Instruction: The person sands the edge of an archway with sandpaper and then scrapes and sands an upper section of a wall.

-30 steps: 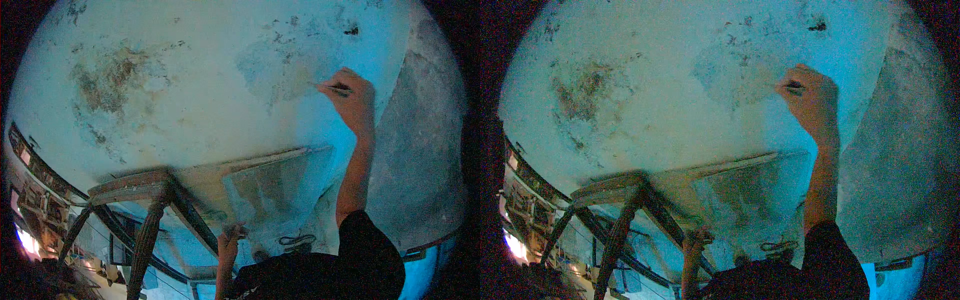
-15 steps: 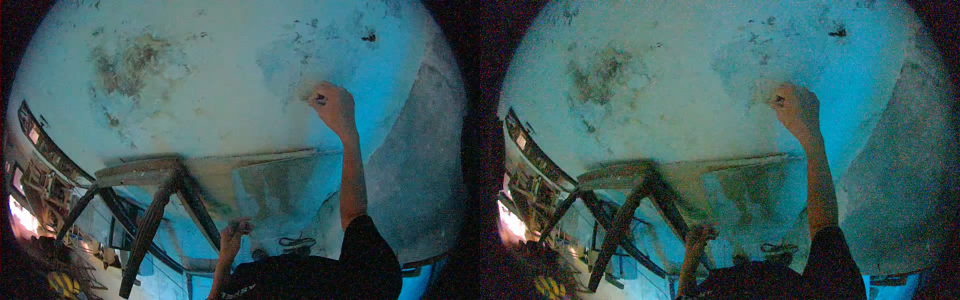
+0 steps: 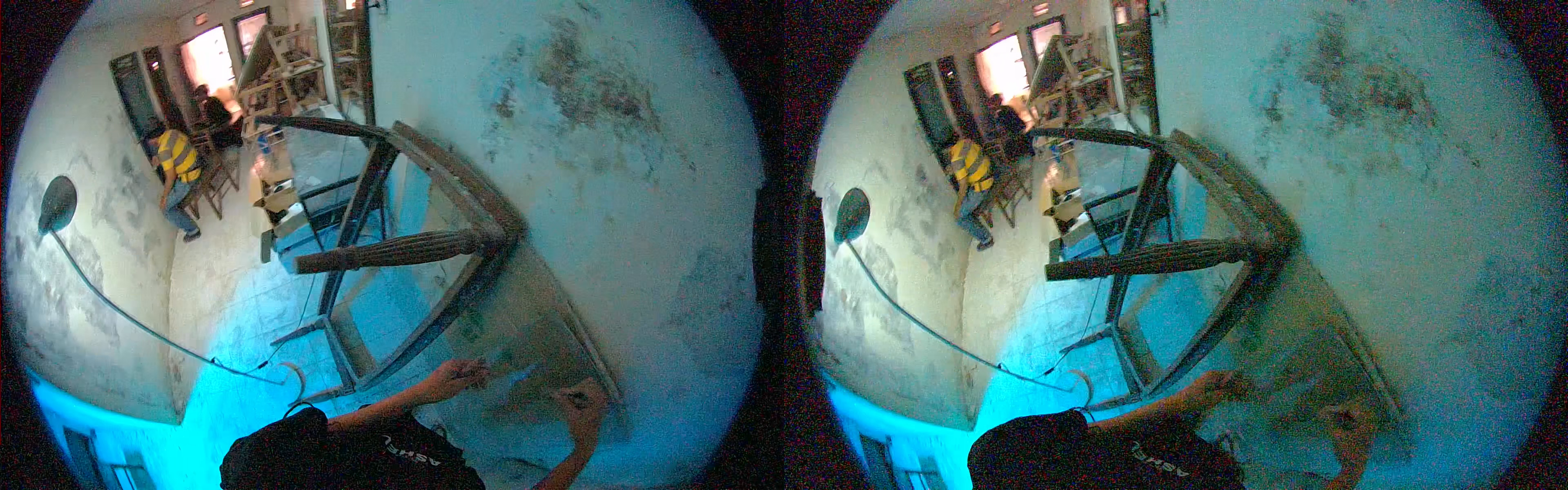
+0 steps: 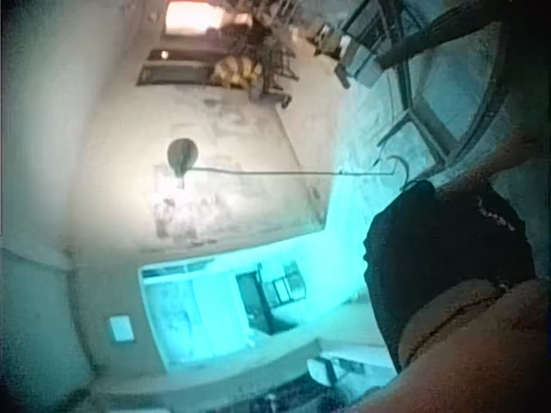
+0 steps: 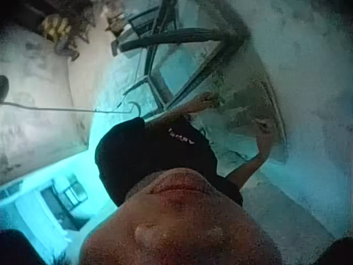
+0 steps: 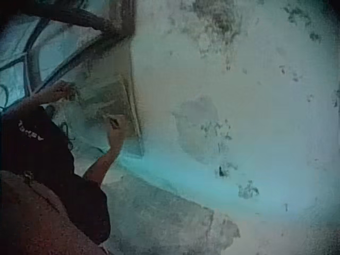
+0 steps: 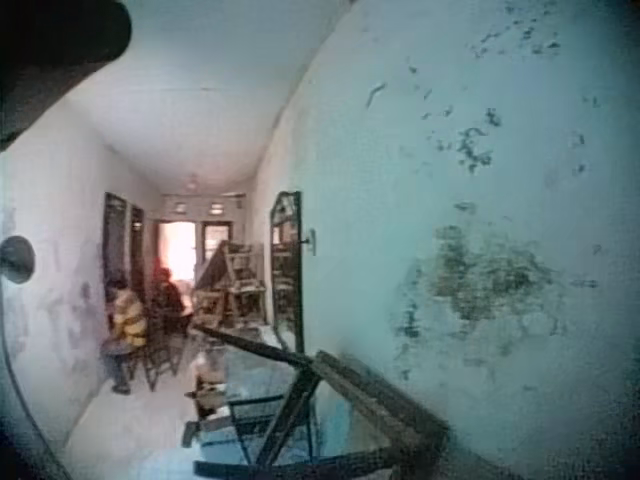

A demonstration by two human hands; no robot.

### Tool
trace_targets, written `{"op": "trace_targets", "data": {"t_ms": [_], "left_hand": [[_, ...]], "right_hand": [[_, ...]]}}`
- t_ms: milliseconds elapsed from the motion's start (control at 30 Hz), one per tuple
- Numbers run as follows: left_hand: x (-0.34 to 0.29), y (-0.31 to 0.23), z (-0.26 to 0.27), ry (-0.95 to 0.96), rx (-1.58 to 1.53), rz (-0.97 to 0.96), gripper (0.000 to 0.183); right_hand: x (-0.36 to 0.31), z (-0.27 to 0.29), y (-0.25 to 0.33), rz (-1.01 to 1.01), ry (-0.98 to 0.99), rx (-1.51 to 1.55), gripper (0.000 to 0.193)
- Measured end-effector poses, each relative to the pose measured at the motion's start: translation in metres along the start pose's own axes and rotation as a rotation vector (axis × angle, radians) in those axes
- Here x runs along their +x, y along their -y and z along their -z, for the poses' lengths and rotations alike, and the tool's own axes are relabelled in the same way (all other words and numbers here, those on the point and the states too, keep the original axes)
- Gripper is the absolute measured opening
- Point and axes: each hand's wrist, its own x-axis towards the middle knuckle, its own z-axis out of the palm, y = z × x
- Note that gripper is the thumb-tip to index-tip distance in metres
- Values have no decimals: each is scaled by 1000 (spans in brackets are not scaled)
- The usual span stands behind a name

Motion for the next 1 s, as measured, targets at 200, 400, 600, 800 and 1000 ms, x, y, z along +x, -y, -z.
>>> {"op": "trace_targets", "data": {"t_ms": [200, 400, 600, 800, 1000], "left_hand": [[-5, -25, -10, -147, 31, 164, 34], [-6, -30, -23, -138, -7, 109, 30], [-3, -45, -30, -29, 199, 174, 25], [-1, -32, -31, 52, 79, 126, 26], [2, -26, -34, 3, 122, 64, 28]], "right_hand": [[6, -49, 7, 67, 379, -78, 15], [-2, -61, 1, -81, 464, 92, 15], [-8, -60, 1, -79, 446, 55, 22], [-15, -69, -30, -97, 409, 125, 20], [-12, -65, -12, -65, 421, 72, 18]]}}
